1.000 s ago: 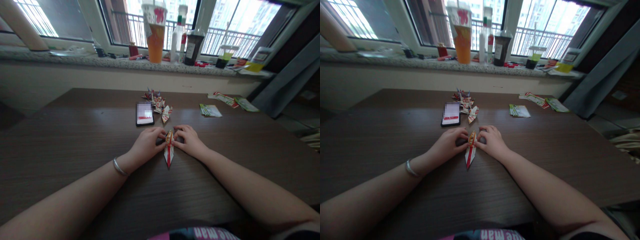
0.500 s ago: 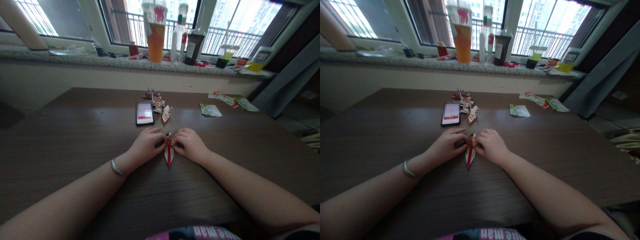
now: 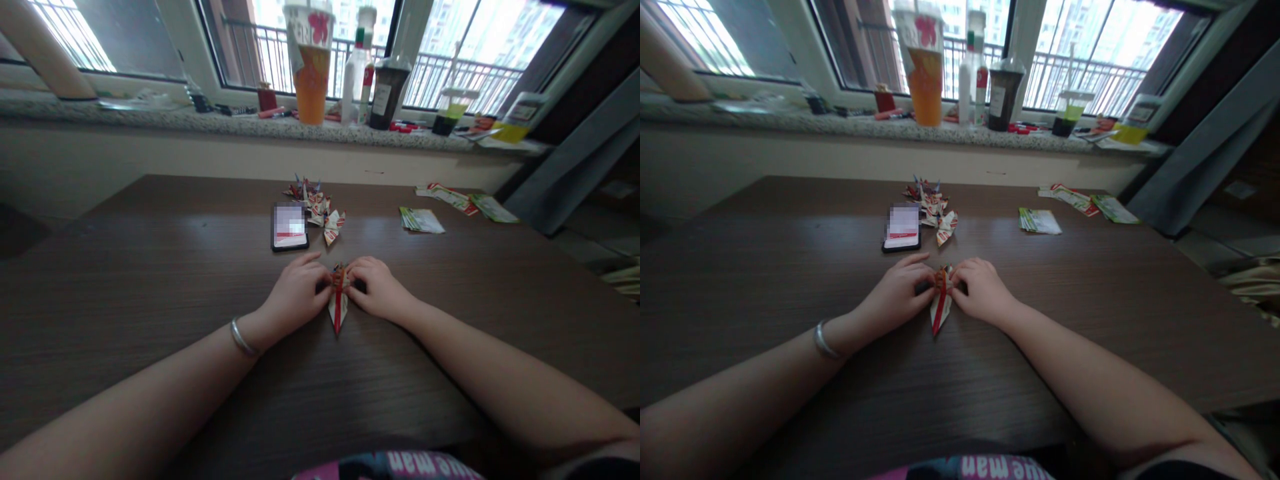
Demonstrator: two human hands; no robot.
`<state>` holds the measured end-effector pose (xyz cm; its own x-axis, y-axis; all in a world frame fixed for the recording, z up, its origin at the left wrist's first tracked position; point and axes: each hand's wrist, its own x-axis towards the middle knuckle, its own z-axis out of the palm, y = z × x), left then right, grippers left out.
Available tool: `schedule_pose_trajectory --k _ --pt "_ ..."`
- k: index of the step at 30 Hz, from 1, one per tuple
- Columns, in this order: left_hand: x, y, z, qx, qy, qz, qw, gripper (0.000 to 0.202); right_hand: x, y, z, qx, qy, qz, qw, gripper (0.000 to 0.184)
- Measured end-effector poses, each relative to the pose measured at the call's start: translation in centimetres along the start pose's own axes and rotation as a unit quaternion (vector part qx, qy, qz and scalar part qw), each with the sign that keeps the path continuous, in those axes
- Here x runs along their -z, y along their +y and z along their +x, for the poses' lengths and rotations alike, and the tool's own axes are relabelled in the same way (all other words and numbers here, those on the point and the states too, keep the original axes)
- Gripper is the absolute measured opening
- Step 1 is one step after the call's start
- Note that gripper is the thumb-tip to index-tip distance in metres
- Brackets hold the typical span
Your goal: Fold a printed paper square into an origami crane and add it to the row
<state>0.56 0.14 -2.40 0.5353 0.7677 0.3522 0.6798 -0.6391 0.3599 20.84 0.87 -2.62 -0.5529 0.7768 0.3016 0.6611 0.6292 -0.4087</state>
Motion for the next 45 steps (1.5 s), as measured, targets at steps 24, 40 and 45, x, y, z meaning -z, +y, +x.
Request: schedule_pose_trajectory --k 24,40,45 --pt "-0.5 -0.6 0.4 0.01 -0.004 -0.029 1.0 0.009 0.2 -0.4 -0.3 -0.079 0.033 0.071 0.994 0.015" --pt "-1.0 -0.8 0.4 -0.028 0.035 -0.004 0.999 0.02 0.4 -0.4 -0.3 -0.032 0.023 -0.092 0.995 0.021" --pt "-1.1 -1.0 0.4 -0.038 0.038 0.001 0.999 0.017 0.2 -0.1 -0.3 -0.02 0.024 -0.081 0.996 0.023"
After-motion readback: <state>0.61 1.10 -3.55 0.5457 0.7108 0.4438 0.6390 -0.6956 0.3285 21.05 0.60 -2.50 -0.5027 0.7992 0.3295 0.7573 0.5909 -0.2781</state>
